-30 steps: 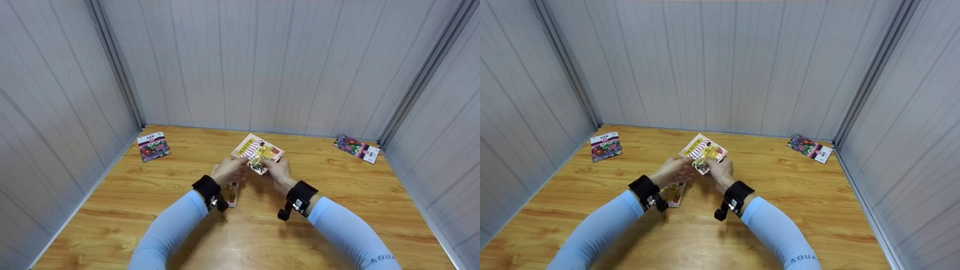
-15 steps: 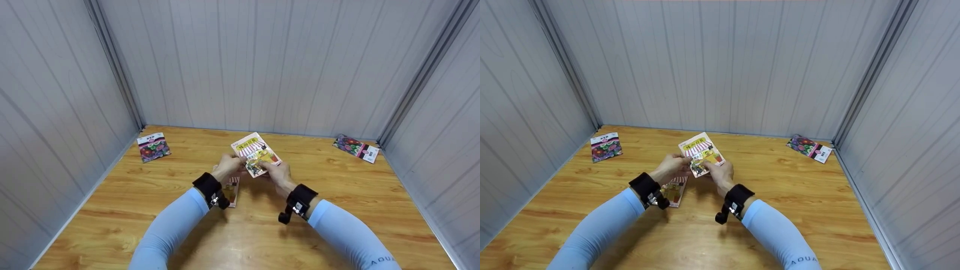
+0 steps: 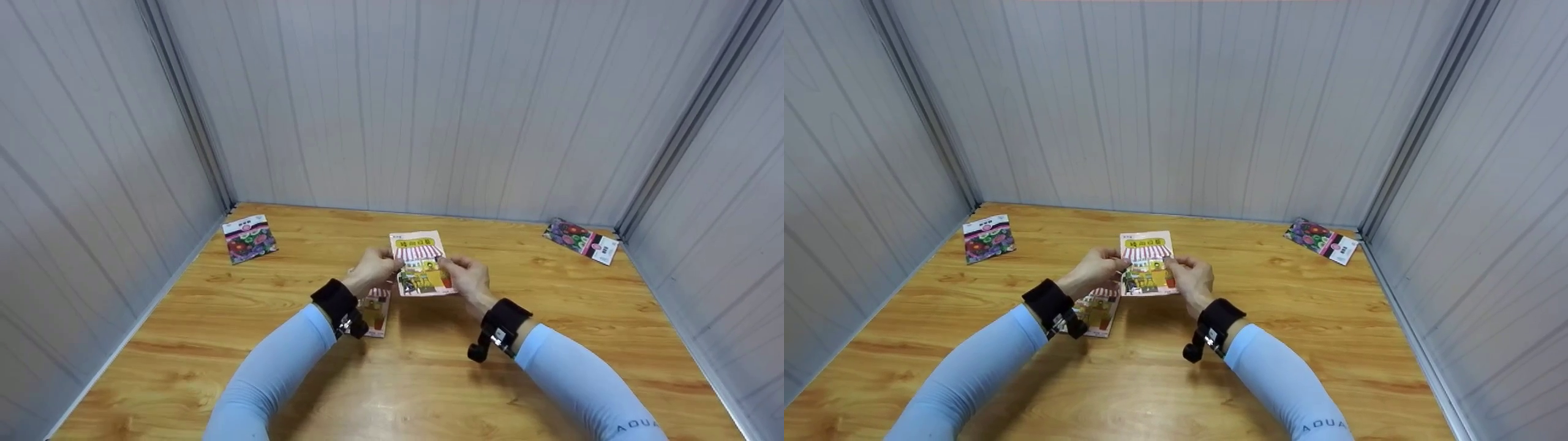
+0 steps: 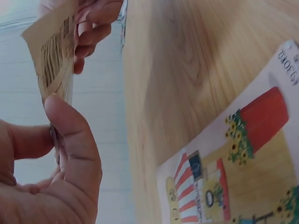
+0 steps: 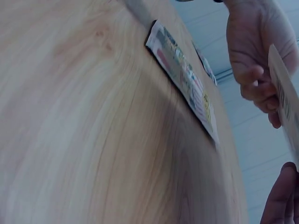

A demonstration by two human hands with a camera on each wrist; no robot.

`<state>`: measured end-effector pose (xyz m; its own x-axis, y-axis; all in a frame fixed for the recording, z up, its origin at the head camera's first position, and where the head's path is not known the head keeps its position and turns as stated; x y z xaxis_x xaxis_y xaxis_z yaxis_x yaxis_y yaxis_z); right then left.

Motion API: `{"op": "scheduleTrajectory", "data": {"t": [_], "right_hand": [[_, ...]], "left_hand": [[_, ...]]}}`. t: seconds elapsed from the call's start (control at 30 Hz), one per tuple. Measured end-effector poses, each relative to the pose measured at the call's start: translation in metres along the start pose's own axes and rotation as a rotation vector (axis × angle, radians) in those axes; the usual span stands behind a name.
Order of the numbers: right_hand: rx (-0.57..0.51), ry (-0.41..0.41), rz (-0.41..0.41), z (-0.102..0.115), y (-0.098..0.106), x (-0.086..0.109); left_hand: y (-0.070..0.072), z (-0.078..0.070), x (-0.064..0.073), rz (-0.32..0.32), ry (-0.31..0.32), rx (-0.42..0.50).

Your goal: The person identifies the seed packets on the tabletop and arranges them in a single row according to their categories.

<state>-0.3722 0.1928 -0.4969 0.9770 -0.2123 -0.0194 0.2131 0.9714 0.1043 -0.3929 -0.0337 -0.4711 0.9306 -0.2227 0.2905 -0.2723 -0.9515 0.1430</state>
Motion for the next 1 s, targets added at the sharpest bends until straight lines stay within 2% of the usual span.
{"op": "scheduleTrajectory", "data": {"t": [0.13,0.27,0.43,0.6,0.7,0.73,0.77,0.8,0.87,0.97,1.0], "right_hand": [[0.152,0.081,0.017,-0.001,0.007,-0.002],[0.258,0.142,0.065,-0.003,0.011,-0.001],[0.276,0.111,0.141,-0.011,0.014,0.002],[0.293,0.090,0.213,-0.016,0.015,0.003],[0.337,0.088,0.243,-0.017,0.016,0.003],[0.354,0.090,0.255,-0.017,0.016,0.003],[0.372,0.090,0.265,-0.018,0.016,0.004],[0.392,0.088,0.276,-0.018,0.016,0.004],[0.432,0.095,0.301,-0.019,0.016,0.005],[0.507,0.114,0.336,-0.021,0.016,0.008],[0.536,0.128,0.347,-0.022,0.016,0.008]], "left_hand": [[-0.002,-0.001,0.001,0.022,-0.042,-0.083],[-0.002,0.000,0.000,-0.012,-0.093,-0.155],[-0.002,0.001,0.000,-0.086,-0.103,-0.252],[-0.001,0.004,-0.001,-0.154,-0.118,-0.399],[0.000,0.006,-0.004,-0.174,-0.159,-0.501],[0.000,0.008,-0.007,-0.175,-0.171,-0.530],[0.003,0.018,-0.020,-0.178,-0.214,-0.560],[0.003,0.022,-0.027,-0.186,-0.254,-0.601],[0.001,0.025,-0.031,-0.186,-0.278,-0.660],[-0.003,0.026,-0.029,-0.174,-0.288,-0.720],[-0.007,0.018,-0.016,-0.166,-0.255,-0.737]]}}
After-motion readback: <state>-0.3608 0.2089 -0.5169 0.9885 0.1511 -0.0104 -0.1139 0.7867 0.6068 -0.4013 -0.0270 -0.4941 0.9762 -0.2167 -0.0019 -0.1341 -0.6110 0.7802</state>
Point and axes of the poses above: each hand's wrist, its own x-axis away from the middle knuckle, its own y-axis out of the back of the hand, z = x × y, the point moved 5 cm from there along -x, towards the middle knuckle, and after that the axes turned 5 degrees about y, right-handed, at the moved point
